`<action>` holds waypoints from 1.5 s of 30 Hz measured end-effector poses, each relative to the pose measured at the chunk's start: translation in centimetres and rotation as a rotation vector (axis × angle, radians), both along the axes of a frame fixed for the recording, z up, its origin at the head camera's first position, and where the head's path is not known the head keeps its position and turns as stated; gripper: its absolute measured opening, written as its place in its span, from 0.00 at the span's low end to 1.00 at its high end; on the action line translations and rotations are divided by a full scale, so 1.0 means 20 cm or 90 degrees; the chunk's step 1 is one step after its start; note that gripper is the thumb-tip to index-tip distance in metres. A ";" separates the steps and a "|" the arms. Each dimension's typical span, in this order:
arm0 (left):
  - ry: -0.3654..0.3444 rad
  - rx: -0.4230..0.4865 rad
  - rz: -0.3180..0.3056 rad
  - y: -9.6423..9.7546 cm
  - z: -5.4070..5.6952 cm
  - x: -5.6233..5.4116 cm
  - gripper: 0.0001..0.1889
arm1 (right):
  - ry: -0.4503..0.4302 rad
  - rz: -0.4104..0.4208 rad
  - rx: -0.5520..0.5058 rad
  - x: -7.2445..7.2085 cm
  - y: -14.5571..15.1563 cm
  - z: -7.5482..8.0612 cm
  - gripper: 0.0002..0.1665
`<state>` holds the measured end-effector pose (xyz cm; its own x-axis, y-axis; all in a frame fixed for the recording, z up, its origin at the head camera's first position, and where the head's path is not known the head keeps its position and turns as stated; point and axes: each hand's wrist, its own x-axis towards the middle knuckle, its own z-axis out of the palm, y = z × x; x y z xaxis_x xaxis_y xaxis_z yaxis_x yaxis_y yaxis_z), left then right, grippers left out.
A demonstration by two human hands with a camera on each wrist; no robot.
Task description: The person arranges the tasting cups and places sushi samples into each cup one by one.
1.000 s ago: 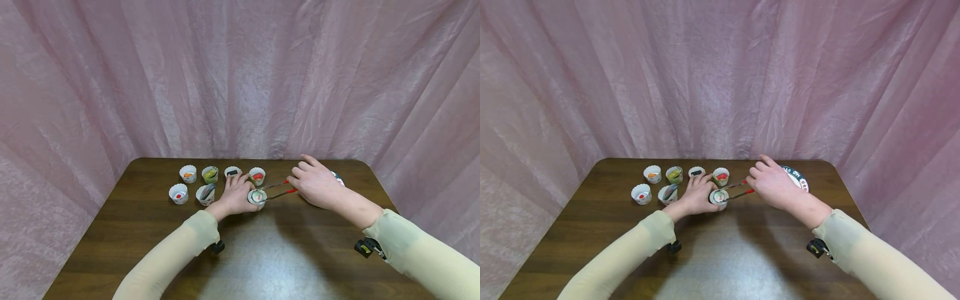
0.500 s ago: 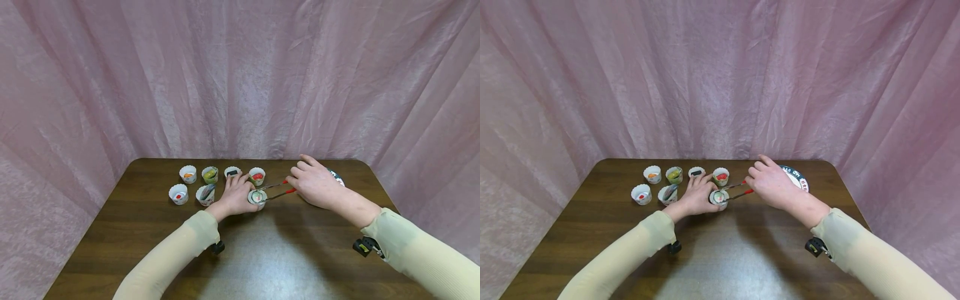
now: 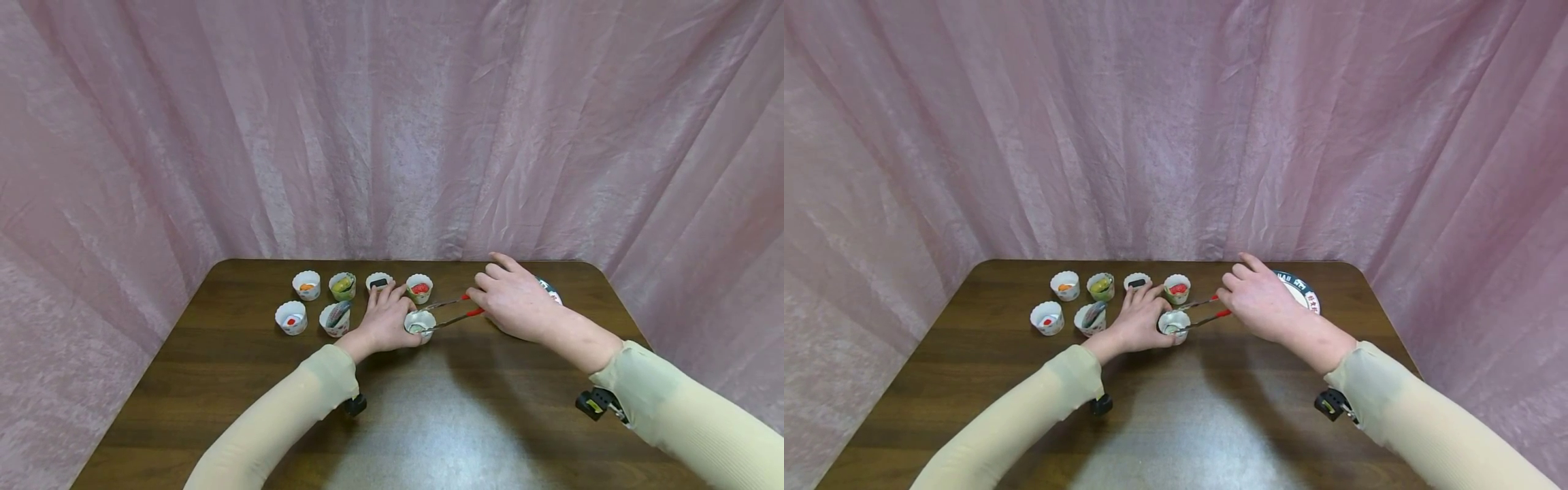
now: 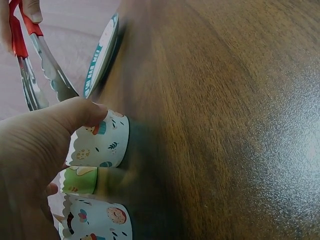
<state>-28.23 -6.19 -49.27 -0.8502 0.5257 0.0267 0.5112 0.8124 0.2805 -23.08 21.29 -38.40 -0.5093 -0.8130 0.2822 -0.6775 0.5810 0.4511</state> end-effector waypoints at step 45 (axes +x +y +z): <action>0.092 0.093 0.024 -0.34 0.25 0.08 0.48 | 0.014 -0.184 -0.217 0.17 0.52 -0.02 0.36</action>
<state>-26.57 -13.08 -44.27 -0.8511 0.4751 0.2236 0.5246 0.7879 0.3225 -19.59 31.77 -38.90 -0.6928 -0.4975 0.5220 -0.4585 0.8627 0.2136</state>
